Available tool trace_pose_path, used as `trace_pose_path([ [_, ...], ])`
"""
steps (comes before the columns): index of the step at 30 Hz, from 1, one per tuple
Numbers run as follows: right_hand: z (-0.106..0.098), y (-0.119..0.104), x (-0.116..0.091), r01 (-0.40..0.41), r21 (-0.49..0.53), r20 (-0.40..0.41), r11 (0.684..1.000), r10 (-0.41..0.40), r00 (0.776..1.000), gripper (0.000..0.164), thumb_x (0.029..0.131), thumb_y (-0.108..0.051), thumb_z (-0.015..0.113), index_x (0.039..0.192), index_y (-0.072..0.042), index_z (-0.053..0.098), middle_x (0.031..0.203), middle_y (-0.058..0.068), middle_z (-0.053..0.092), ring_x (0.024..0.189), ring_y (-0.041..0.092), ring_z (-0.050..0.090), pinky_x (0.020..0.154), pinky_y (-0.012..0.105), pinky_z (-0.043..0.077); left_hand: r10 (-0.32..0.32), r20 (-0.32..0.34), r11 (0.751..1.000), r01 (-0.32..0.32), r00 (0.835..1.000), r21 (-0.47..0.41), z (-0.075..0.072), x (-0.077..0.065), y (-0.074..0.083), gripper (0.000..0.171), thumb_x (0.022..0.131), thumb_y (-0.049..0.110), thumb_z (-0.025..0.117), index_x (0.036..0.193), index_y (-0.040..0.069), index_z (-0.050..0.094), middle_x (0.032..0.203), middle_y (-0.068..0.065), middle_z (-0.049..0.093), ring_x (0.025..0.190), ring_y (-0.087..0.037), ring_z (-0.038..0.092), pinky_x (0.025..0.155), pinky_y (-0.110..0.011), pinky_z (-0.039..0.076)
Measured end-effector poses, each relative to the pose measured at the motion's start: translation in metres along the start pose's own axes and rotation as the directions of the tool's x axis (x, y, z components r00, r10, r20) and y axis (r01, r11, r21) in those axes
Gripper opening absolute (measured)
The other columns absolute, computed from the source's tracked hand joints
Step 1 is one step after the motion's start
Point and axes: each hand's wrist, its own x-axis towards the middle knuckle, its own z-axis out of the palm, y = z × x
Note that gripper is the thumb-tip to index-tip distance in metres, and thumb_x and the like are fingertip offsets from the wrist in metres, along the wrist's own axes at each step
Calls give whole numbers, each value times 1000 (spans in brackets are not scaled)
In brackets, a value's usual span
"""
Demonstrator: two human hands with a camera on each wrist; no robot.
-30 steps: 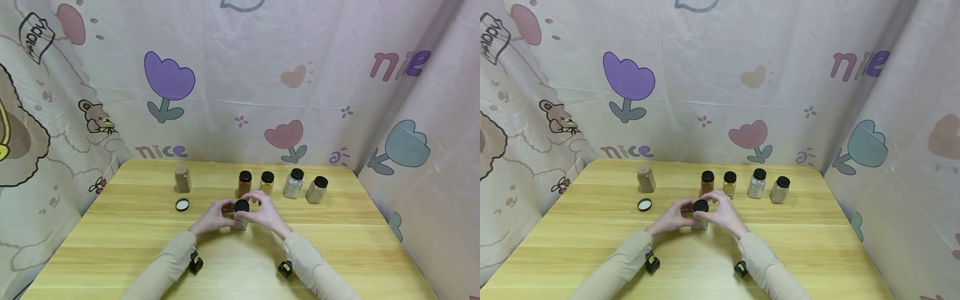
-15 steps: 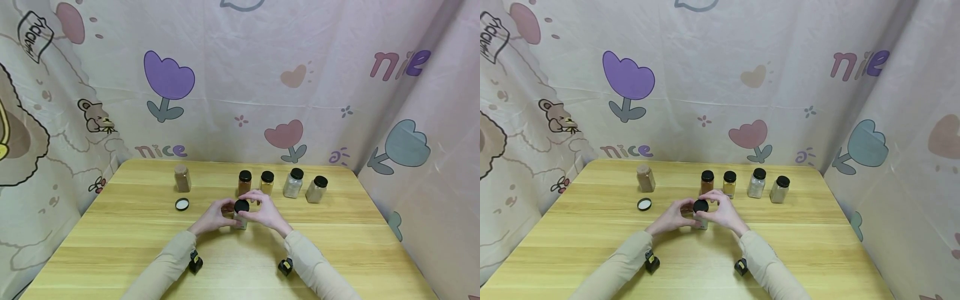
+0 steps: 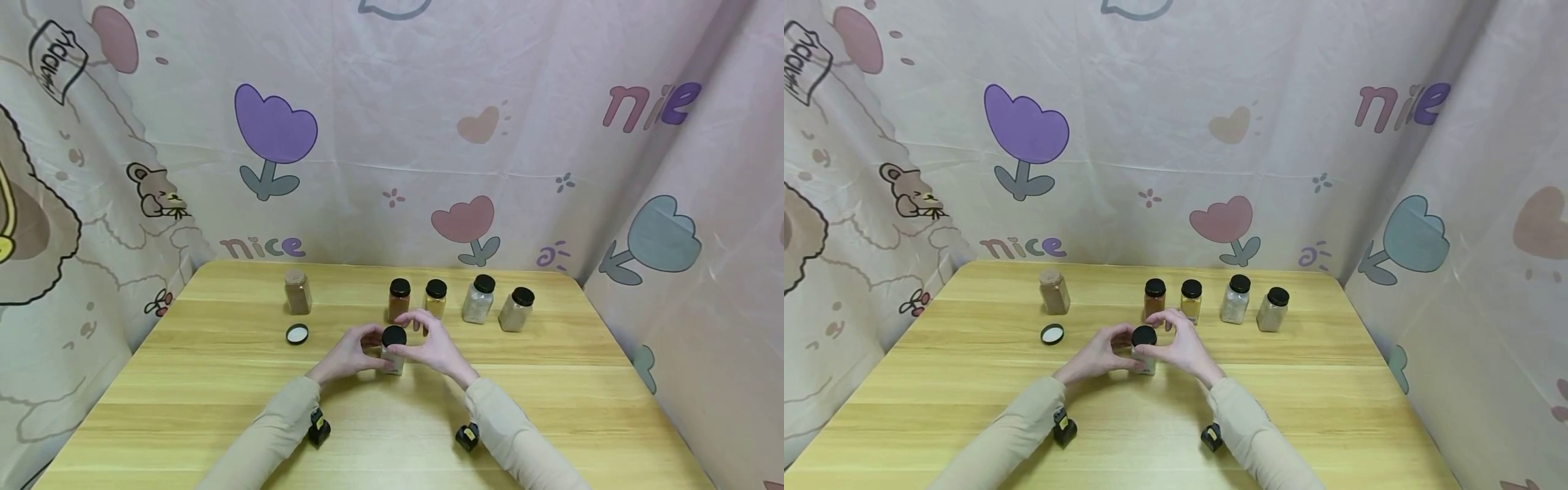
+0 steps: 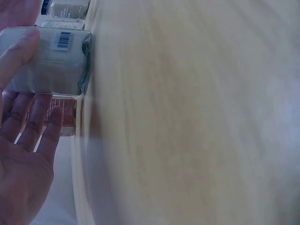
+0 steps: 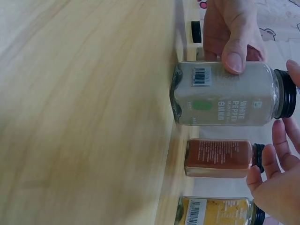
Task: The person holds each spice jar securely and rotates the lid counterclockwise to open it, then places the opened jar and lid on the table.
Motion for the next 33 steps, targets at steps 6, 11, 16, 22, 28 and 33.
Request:
trace_pose_path([
  [6, 0, 0, 1, 8, -14, 11, 1000, -8, 1000, 40, 78, -17, 88, 114, -12, 71, 107, 8, 68, 96, 32, 50, 80, 31, 36, -1, 1, 1000, 1, 1000, 5, -1, 0, -1, 50, 78, 11, 87, 121, 3, 64, 119, -16, 70, 113, -27, 68, 99, -22, 53],
  [11, -1, 0, 2, 43, -32, 19, 999, -43, 999, 37, 79, -17, 86, 114, -13, 73, 107, 7, 69, 93, 33, 51, 79, 29, 37, 0, 3, 1000, 0, 1000, 4, -1, 0, 0, 50, 77, 10, 87, 121, 2, 64, 119, -16, 70, 113, -28, 68, 99, -21, 53],
  [16, -3, 0, 1, 59, -26, 41, 998, -58, 997, 39, 81, -15, 84, 117, -9, 72, 111, 9, 69, 93, 30, 51, 78, 30, 36, -12, 1, 1000, 12, 1000, -1, -1, 0, 1, 52, 77, 11, 87, 122, 2, 64, 120, -16, 70, 115, -29, 67, 100, -21, 52],
  [22, -2, 1, 1, 52, -2, 40, 999, -52, 998, 44, 82, -15, 84, 122, -6, 69, 110, 10, 68, 94, 35, 47, 76, 36, 37, -20, 1, 1000, 20, 1000, 6, -1, 0, 0, 52, 77, 11, 87, 122, 2, 64, 120, -16, 70, 115, -29, 67, 101, -22, 53],
  [28, -1, -1, 0, 27, 4, 6, 1000, -27, 1000, 44, 80, -13, 86, 120, -5, 70, 107, 13, 67, 92, 36, 45, 74, 37, 35, -28, 4, 1000, 28, 1000, 7, -1, 0, 1, 51, 78, 11, 86, 122, 2, 63, 121, -16, 70, 115, -28, 67, 102, -29, 54],
  [33, 0, -4, 0, 1, -14, 0, 1000, -1, 1000, 42, 79, -14, 87, 117, -6, 71, 108, 13, 68, 91, 30, 47, 75, 35, 35, -26, 1, 1000, 26, 1000, 13, -1, 0, 0, 50, 78, 11, 86, 122, 3, 64, 120, -16, 70, 115, -28, 67, 102, -29, 54],
])
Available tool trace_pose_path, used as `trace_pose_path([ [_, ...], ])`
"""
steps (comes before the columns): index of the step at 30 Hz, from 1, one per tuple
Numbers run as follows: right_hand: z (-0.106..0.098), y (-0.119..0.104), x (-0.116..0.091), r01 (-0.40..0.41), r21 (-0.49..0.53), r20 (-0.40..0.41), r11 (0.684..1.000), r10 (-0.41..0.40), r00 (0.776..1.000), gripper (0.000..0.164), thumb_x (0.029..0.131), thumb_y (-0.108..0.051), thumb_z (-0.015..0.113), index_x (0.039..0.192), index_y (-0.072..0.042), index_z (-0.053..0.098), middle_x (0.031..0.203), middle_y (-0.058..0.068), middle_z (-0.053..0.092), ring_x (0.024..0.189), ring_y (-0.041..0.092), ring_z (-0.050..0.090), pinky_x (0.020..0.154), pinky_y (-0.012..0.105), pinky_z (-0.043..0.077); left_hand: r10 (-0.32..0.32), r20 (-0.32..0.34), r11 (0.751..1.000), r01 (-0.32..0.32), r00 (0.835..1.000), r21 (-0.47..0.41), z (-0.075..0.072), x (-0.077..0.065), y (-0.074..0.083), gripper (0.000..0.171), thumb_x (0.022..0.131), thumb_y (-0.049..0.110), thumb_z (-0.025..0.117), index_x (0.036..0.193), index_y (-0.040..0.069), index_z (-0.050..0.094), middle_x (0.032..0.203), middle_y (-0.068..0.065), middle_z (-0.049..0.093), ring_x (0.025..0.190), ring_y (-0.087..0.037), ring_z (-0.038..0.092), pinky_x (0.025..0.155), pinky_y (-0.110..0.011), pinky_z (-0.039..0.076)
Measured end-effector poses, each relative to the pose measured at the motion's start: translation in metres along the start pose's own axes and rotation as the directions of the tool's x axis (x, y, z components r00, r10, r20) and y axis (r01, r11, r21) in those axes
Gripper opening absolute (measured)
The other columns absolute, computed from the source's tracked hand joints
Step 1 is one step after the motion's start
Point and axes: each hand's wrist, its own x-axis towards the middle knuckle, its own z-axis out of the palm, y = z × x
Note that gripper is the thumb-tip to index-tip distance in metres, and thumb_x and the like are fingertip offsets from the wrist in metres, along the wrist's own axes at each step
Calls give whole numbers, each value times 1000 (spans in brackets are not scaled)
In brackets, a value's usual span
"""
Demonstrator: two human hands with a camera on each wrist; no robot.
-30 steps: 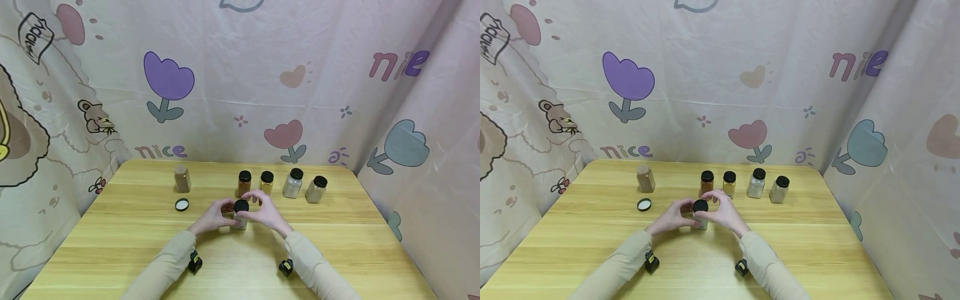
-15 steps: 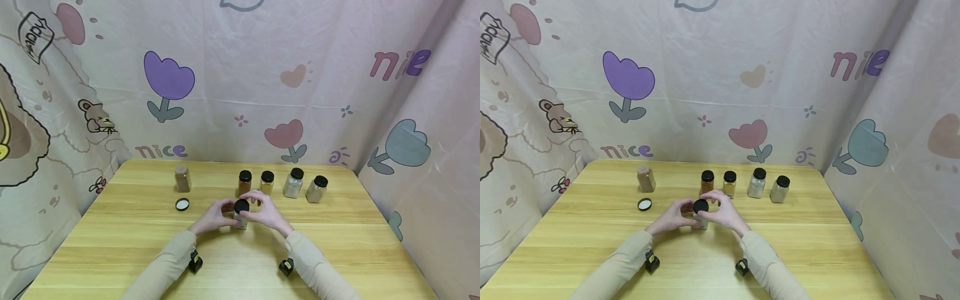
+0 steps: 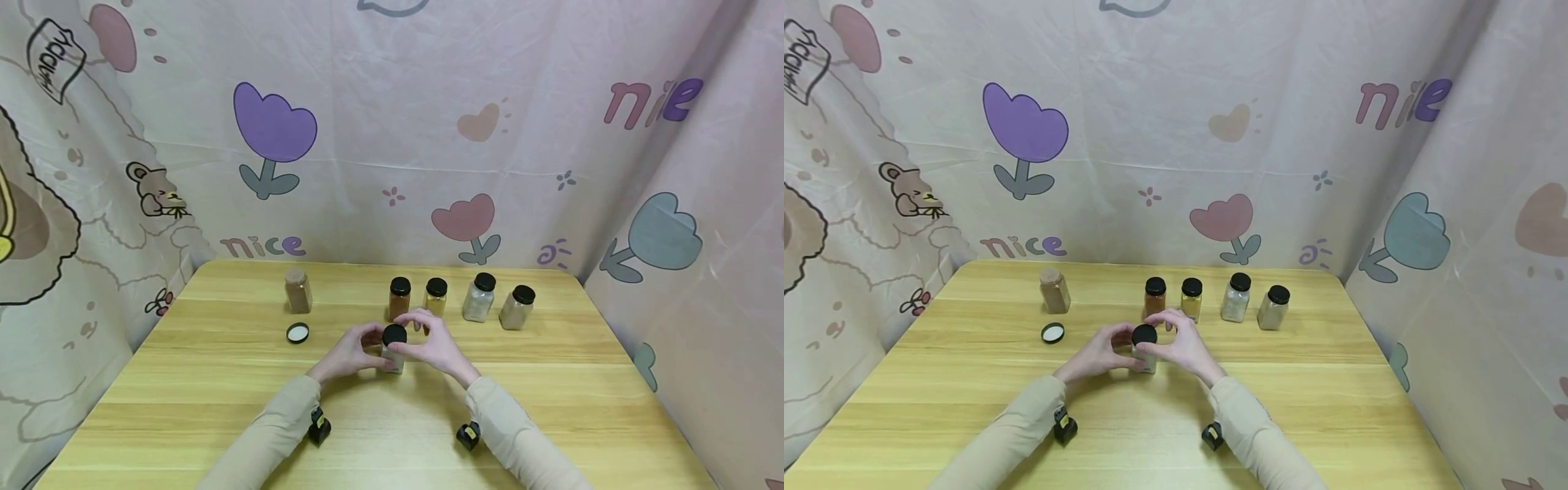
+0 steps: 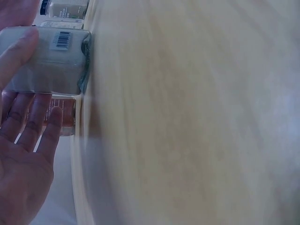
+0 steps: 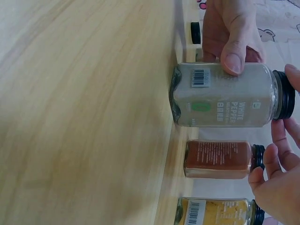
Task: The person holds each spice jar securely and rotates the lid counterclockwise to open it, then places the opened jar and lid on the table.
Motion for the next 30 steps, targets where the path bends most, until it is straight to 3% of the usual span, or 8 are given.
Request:
trace_pose_path([
  [5, -1, 0, 1, 19, -5, 8, 1000, -19, 1000, 36, 79, -19, 87, 113, -12, 74, 105, 9, 68, 91, 31, 49, 74, 37, 37, 1, -6, 1000, -1, 1000, 10, 0, 0, 0, 49, 78, 12, 86, 121, 3, 64, 120, -15, 70, 115, -29, 67, 104, -35, 54],
  [13, -3, 2, 1, 51, -21, 44, 998, -50, 998, 37, 82, -18, 83, 117, -11, 73, 110, 9, 68, 90, 35, 49, 74, 39, 38, -9, -10, 1000, 9, 1000, 6, 0, 0, 1, 51, 77, 12, 87, 121, 3, 64, 119, -15, 71, 115, -29, 67, 103, -29, 54],
  [22, -2, 2, -2, 14, 9, 31, 1000, -14, 999, 47, 81, -18, 85, 125, -12, 69, 106, 8, 63, 94, 27, 45, 75, 32, 33, -5, -1, 1000, 5, 1000, 18, 0, 0, 0, 49, 78, 13, 87, 121, 4, 64, 119, -14, 71, 114, -27, 68, 103, -41, 54],
  [30, 3, 0, 0, 22, 12, -31, 1000, -22, 999, 37, 79, -11, 86, 113, -7, 73, 103, 14, 67, 91, 36, 45, 73, 31, 32, 10, 2, 1000, -10, 1000, 16, 1, 0, -2, 49, 79, 12, 87, 121, 4, 64, 120, -14, 71, 114, -25, 68, 101, -28, 54],
])
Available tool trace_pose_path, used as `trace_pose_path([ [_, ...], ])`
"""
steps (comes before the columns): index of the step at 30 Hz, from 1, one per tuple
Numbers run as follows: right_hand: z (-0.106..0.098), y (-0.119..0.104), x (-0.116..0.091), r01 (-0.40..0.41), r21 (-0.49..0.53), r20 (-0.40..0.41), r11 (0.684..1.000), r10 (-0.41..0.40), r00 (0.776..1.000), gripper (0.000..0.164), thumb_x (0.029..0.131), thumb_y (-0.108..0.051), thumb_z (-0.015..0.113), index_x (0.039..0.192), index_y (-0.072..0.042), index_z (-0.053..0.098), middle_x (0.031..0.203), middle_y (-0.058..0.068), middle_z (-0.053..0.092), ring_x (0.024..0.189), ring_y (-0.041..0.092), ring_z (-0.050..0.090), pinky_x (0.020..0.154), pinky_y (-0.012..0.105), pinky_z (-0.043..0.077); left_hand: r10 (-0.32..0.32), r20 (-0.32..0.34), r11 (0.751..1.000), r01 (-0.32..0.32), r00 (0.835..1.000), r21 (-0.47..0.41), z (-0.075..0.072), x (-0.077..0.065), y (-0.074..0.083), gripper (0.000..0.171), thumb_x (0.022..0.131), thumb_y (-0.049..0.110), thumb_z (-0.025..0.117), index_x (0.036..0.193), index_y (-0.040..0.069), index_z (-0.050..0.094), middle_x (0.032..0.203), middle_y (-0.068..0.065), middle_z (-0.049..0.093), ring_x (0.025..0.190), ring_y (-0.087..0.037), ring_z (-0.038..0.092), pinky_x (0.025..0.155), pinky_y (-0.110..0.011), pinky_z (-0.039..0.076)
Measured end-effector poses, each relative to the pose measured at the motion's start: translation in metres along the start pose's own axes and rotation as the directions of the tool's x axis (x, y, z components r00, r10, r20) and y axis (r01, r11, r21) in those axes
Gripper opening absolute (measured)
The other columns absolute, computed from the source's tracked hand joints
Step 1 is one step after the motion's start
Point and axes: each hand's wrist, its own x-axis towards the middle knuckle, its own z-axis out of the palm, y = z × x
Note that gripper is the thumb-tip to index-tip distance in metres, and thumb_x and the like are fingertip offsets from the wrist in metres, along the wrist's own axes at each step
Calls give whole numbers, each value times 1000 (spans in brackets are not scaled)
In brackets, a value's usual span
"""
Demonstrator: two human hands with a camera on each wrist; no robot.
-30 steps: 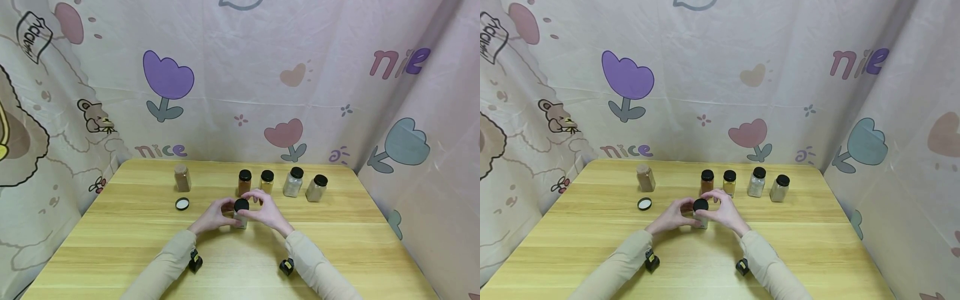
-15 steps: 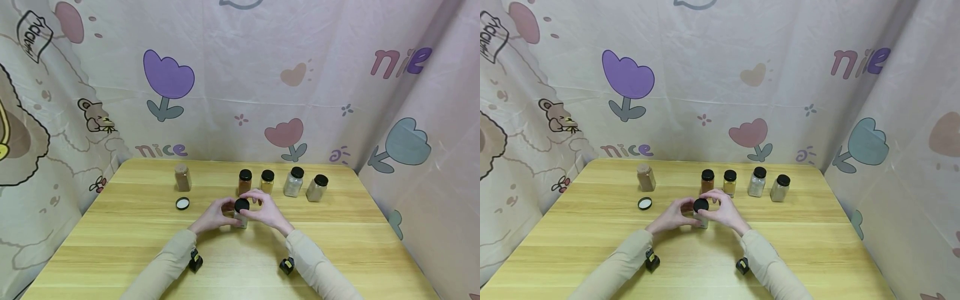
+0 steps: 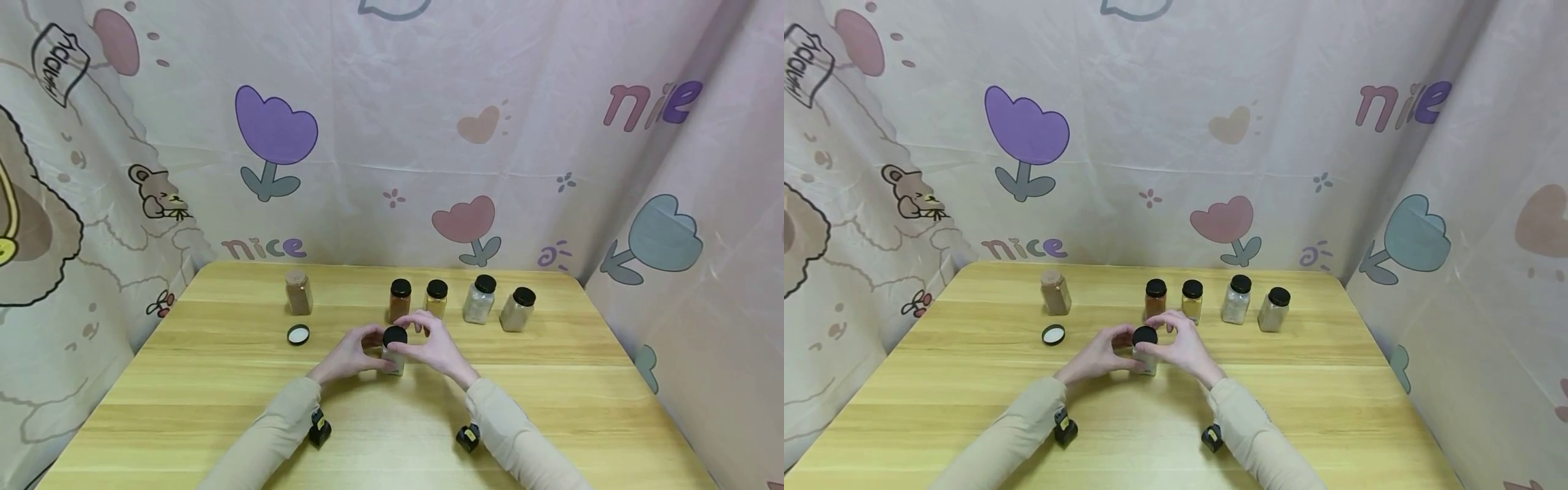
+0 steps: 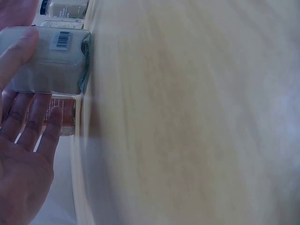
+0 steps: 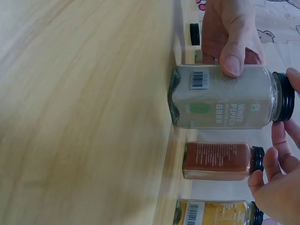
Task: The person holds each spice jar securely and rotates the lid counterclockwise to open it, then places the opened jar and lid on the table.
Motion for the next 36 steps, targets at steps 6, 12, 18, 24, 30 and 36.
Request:
trace_pose_path([
  [6, -1, 0, 0, 9, -16, 13, 1000, -9, 1000, 34, 80, -15, 86, 112, -10, 74, 106, 9, 69, 89, 26, 47, 72, 31, 34, 0, 3, 1000, 0, 1000, -5, -1, 0, 2, 51, 78, 11, 87, 122, 3, 64, 120, -15, 70, 115, -28, 68, 101, -25, 53],
  [12, -3, 3, 0, 30, 4, 47, 1000, -30, 998, 36, 83, -14, 83, 116, -7, 73, 110, 13, 69, 87, 25, 45, 73, 35, 36, 7, 2, 1000, -7, 1000, 1, 0, -1, 2, 51, 78, 12, 87, 122, 3, 64, 119, -15, 71, 115, -29, 68, 101, -24, 53],
  [18, -4, 2, 0, 13, -2, 62, 1000, -13, 998, 41, 83, -17, 83, 121, -10, 71, 108, 9, 67, 91, 26, 46, 75, 31, 34, -3, 0, 1000, 3, 1000, 12, -1, 0, 2, 50, 78, 13, 87, 121, 4, 64, 120, -14, 71, 115, -28, 68, 102, -29, 54],
  [24, -4, 2, -1, -9, -22, 50, 1000, 10, 999, 46, 80, -21, 86, 122, -11, 70, 110, 5, 66, 96, 32, 47, 77, 33, 35, 0, 1, 1000, 0, 1000, 13, -1, 0, 3, 50, 78, 14, 87, 121, 5, 64, 119, -14, 71, 114, -28, 68, 103, -38, 55],
  [30, -2, 2, -1, 3, -33, 46, 999, -1, 999, 38, 80, -21, 86, 115, -14, 73, 110, 5, 68, 94, 31, 48, 77, 35, 36, 13, 3, 1000, -13, 1000, 12, -1, 0, 3, 49, 78, 12, 87, 121, 4, 64, 119, -15, 71, 114, -29, 68, 101, -30, 55],
  [36, -3, 1, -1, 20, -25, 63, 1000, -18, 998, 37, 82, -19, 84, 117, -12, 73, 112, 8, 68, 93, 31, 47, 78, 29, 35, 21, 5, 1000, -21, 1000, 2, -1, -1, 2, 49, 78, 11, 86, 121, 3, 64, 118, -15, 71, 114, -30, 68, 100, -27, 54],
])
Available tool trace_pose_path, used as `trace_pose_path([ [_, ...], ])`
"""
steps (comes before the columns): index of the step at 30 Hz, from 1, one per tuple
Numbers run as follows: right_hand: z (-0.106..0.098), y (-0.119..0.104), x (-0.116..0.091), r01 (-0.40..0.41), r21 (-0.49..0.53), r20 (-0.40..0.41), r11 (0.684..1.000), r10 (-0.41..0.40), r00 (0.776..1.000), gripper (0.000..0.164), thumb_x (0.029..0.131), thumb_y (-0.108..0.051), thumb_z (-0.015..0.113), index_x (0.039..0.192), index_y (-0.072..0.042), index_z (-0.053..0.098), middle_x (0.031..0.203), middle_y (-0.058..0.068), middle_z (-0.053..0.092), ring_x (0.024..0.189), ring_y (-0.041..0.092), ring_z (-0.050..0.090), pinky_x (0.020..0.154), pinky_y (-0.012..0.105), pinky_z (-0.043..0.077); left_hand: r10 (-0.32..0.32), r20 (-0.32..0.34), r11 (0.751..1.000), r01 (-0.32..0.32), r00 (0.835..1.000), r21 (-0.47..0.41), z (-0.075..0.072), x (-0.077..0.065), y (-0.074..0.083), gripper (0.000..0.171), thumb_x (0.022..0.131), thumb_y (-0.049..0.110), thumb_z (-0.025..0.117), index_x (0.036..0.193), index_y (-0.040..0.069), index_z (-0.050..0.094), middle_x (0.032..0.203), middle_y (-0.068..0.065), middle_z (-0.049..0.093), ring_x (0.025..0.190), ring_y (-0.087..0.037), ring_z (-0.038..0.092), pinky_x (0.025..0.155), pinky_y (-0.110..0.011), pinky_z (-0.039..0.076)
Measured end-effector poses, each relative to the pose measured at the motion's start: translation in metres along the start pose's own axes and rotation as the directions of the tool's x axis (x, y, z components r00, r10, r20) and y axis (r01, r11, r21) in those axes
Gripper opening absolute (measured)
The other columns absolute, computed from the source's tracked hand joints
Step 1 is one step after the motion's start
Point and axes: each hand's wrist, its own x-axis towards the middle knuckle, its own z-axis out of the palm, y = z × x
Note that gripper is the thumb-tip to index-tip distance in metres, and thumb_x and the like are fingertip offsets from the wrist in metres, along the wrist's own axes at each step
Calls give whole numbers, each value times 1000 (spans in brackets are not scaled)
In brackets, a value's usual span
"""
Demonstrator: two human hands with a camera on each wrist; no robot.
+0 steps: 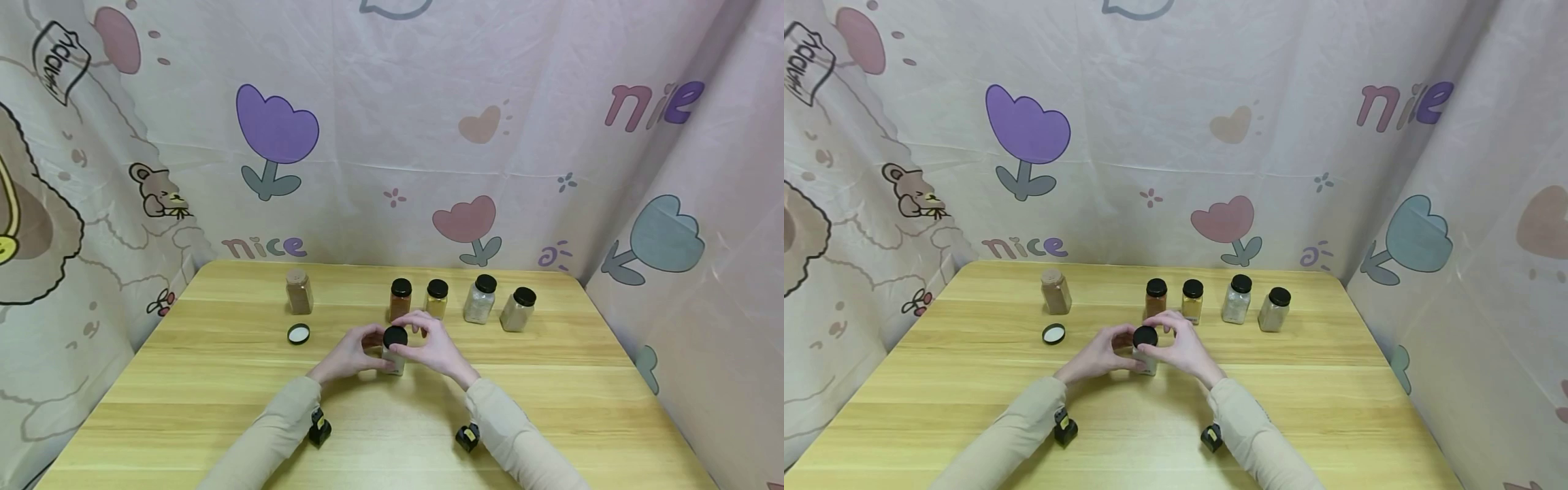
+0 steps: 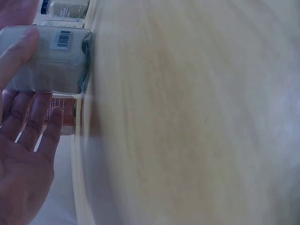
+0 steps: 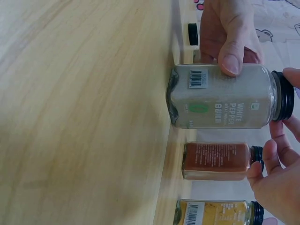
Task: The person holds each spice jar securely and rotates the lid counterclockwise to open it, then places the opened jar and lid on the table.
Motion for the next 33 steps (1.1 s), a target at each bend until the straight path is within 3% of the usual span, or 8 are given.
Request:
trace_pose_path([
  [7, 0, 1, -1, 28, -1, 14, 1000, -28, 1000, 38, 83, -16, 82, 120, -11, 71, 113, 9, 67, 94, 29, 48, 81, 29, 35, -4, 2, 1000, 4, 1000, -12, 0, 0, -1, 51, 78, 11, 87, 123, 2, 63, 120, -16, 70, 115, -30, 68, 101, -27, 54],
  [15, 0, 1, -1, -33, -5, -7, 999, 33, 999, 48, 80, -21, 86, 123, -9, 68, 111, 4, 65, 99, 37, 46, 80, 41, 36, -5, 3, 1000, 5, 1000, -3, 0, 0, -1, 51, 78, 12, 87, 122, 4, 64, 120, -15, 70, 115, -28, 67, 101, -25, 53],
  [18, 0, 1, 0, -38, -8, -9, 999, 38, 999, 44, 79, -21, 87, 119, -11, 70, 110, 2, 66, 100, 38, 47, 81, 39, 36, -1, 1, 1000, 1, 1000, 2, 0, 0, -1, 50, 78, 12, 87, 122, 4, 64, 120, -15, 71, 115, -28, 68, 101, -26, 54],
  [25, 0, 3, 1, 3, -38, -7, 999, -4, 1000, 37, 80, -21, 86, 115, -16, 73, 106, 1, 67, 93, 25, 47, 78, 30, 35, -4, 2, 1000, 4, 1000, -2, 0, 0, 0, 50, 78, 12, 87, 122, 4, 64, 120, -15, 70, 115, -28, 68, 101, -29, 55],
  [33, -1, 3, 1, 45, 0, 15, 999, -45, 999, 35, 84, -18, 82, 117, -12, 73, 110, 8, 69, 94, 33, 48, 79, 32, 36, -13, 0, 1000, 13, 1000, -8, 0, 0, 0, 51, 77, 9, 87, 122, 3, 64, 120, -15, 70, 115, -29, 68, 101, -29, 54],
])
